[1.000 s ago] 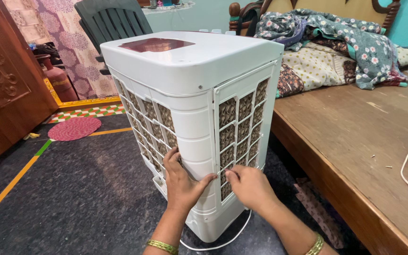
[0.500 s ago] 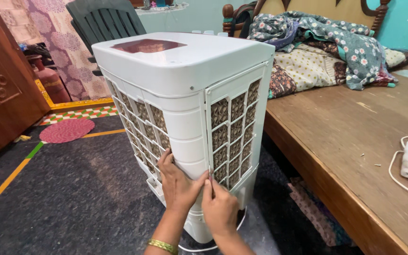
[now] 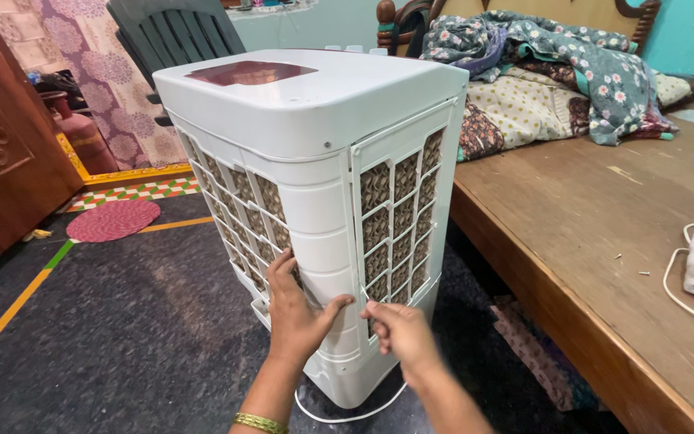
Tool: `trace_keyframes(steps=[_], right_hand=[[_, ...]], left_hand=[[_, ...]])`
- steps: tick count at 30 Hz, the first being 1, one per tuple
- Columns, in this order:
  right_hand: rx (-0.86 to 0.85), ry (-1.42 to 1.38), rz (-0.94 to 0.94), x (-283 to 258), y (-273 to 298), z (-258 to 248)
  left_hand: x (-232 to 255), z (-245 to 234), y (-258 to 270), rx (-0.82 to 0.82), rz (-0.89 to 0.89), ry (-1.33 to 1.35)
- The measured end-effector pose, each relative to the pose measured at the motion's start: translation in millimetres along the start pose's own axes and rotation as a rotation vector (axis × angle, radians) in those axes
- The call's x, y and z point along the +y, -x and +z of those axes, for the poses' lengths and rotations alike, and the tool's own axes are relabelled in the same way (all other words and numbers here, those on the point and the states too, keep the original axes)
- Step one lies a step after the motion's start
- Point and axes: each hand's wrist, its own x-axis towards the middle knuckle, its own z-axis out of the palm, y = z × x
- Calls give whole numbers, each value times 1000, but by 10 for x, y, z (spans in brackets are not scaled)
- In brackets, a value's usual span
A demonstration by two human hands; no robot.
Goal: The person uses a screwdriver to remove screws from the side panel of a portable air cooler. After removing the screws, they detach the front grille and place it on a nearby bed, then use a cloth to wipe the interior components of the cooler.
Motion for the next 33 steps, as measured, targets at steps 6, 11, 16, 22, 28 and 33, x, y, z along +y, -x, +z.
trace_keyframes(steps=[6,11,16,22,28,33], right_hand=[[-191,246,-48,-407,-128,-236],[-31,363,-93,-424,-93,-16],[67,391,-11,-457,-115,131],[-238,-127,299,-340,-195,122],[-152,-356,104,404,-246,640],[-27,-359,45,816,-289,861]], left_hand=[[22,-22,-26,-12,-1,-17],[28,-23,-37,-39,-45,-15],[30,-48,-36,-12,10,-36],[46,-69,-21,-15,-3,-1],[21,-77,-26,-4,18,42],[17,-90,-48,-44,-52,52]])
